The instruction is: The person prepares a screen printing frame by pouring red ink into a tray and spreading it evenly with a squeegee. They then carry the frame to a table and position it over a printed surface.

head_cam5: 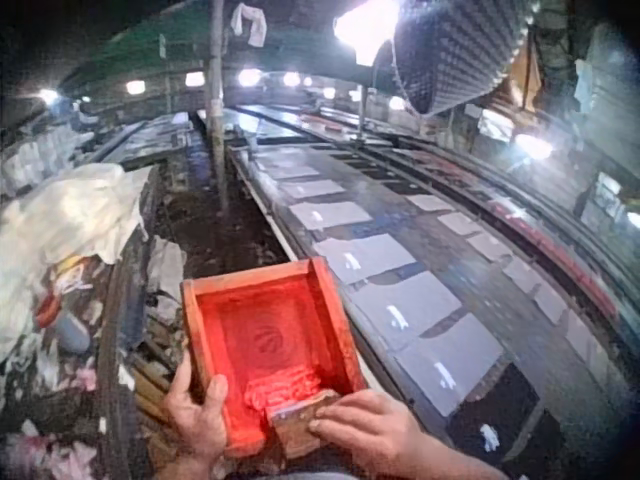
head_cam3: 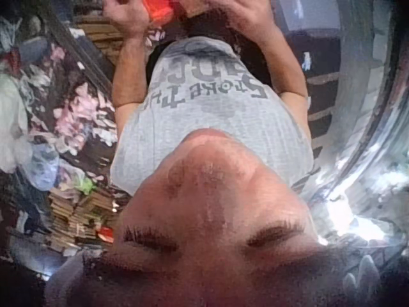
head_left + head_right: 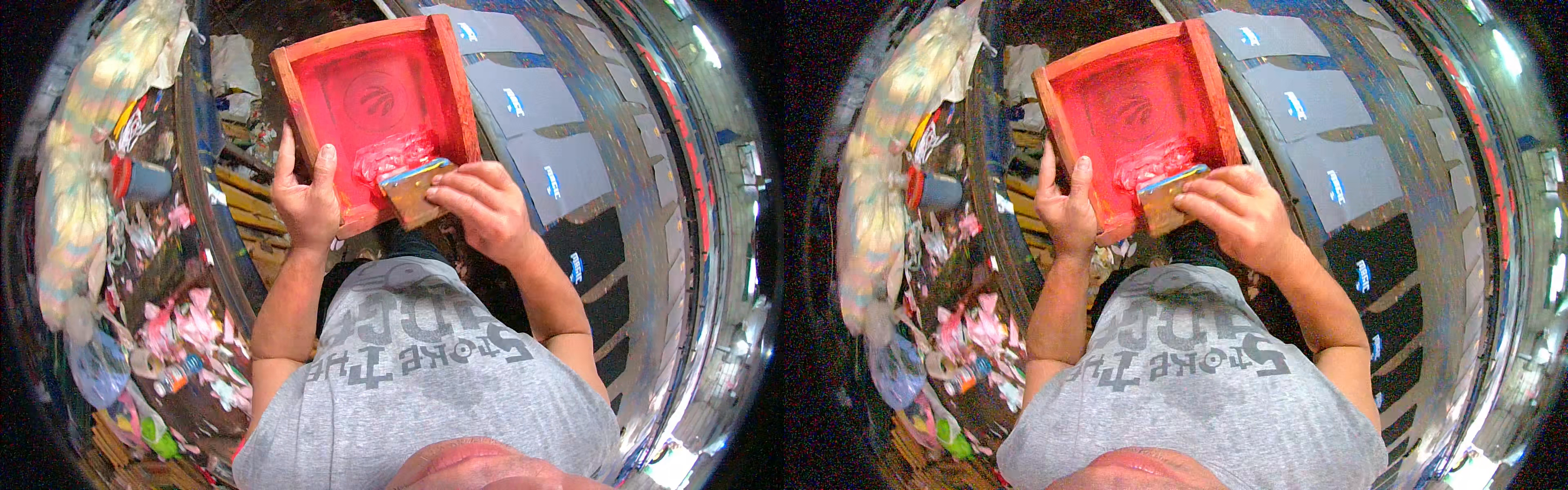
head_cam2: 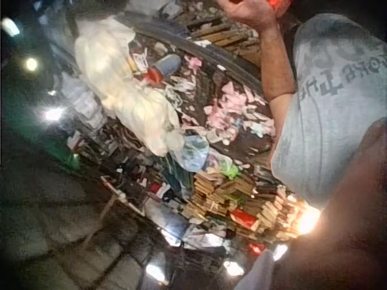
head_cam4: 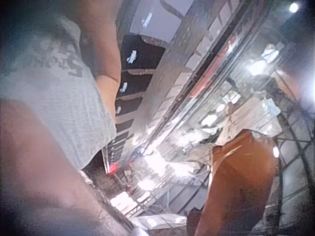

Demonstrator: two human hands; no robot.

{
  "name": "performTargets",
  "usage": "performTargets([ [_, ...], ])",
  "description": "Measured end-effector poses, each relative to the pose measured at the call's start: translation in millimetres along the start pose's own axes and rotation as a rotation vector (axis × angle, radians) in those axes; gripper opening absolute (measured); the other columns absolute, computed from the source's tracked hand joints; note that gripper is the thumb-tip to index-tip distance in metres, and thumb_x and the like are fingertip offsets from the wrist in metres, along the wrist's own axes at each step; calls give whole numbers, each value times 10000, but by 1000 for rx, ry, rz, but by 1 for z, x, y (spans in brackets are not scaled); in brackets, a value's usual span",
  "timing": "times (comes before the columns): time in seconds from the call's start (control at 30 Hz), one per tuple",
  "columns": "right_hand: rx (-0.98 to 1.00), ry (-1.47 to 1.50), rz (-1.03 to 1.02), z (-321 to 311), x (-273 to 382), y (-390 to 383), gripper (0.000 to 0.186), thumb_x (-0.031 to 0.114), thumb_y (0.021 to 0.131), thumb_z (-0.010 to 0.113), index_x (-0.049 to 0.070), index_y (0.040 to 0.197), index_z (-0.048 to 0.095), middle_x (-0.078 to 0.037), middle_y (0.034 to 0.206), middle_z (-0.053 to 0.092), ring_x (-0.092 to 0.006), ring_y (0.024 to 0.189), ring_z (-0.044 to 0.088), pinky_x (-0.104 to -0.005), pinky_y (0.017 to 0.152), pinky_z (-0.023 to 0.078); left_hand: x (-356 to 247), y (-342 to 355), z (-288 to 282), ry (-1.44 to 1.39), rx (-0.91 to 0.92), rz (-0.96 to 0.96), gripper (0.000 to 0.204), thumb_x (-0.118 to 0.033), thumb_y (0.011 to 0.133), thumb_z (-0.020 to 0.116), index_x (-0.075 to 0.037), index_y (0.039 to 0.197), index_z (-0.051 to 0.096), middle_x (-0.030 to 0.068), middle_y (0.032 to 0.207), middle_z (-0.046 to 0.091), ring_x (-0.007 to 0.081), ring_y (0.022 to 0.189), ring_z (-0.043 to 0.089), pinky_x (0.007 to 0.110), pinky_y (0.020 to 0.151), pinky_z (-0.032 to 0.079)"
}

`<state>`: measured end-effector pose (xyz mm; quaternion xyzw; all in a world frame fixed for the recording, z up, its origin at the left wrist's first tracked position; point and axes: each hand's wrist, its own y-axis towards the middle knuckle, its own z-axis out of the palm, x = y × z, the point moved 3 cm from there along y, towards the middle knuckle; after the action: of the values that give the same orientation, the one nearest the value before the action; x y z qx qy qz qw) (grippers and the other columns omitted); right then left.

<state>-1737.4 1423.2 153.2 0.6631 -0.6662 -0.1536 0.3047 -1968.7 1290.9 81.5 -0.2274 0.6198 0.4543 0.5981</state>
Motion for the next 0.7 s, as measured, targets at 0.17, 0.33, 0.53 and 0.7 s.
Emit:
performTargets([
  [0.17,-19,24,1,55,-70,62,404,82,827,761,73,1226,825,-102,1235,808,-323,1120,738,-452,996,600,46,95,14,3,23,-10,688,-89,1086,760,110,1665,445,185,1549,659,215,1343,661,377,1180,517],
  [0.33,-66,12,-25,83,-172,134,354,85,816,744,79,1160,826,-84,1177,819,-309,1064,760,-447,956,608,78,191,32,-10,4,41,688,-84,1088,757,93,1674,443,186,1577,639,220,1363,650,377,1193,505],
  [0.53,-34,135,-170,137,-242,221,357,125,834,748,74,1180,819,-81,1184,809,-287,1059,755,-441,934,613,102,298,42,56,-84,67,704,-78,1081,767,96,1677,436,194,1598,620,218,1364,648,373,1191,509],
  [0.7,-74,80,-122,161,-309,284,369,123,840,733,61,1194,816,-101,1193,809,-303,1070,752,-446,905,609,120,375,43,84,-109,62,712,-82,1082,767,104,1678,427,205,1601,614,218,1358,649,373,1173,524],
])
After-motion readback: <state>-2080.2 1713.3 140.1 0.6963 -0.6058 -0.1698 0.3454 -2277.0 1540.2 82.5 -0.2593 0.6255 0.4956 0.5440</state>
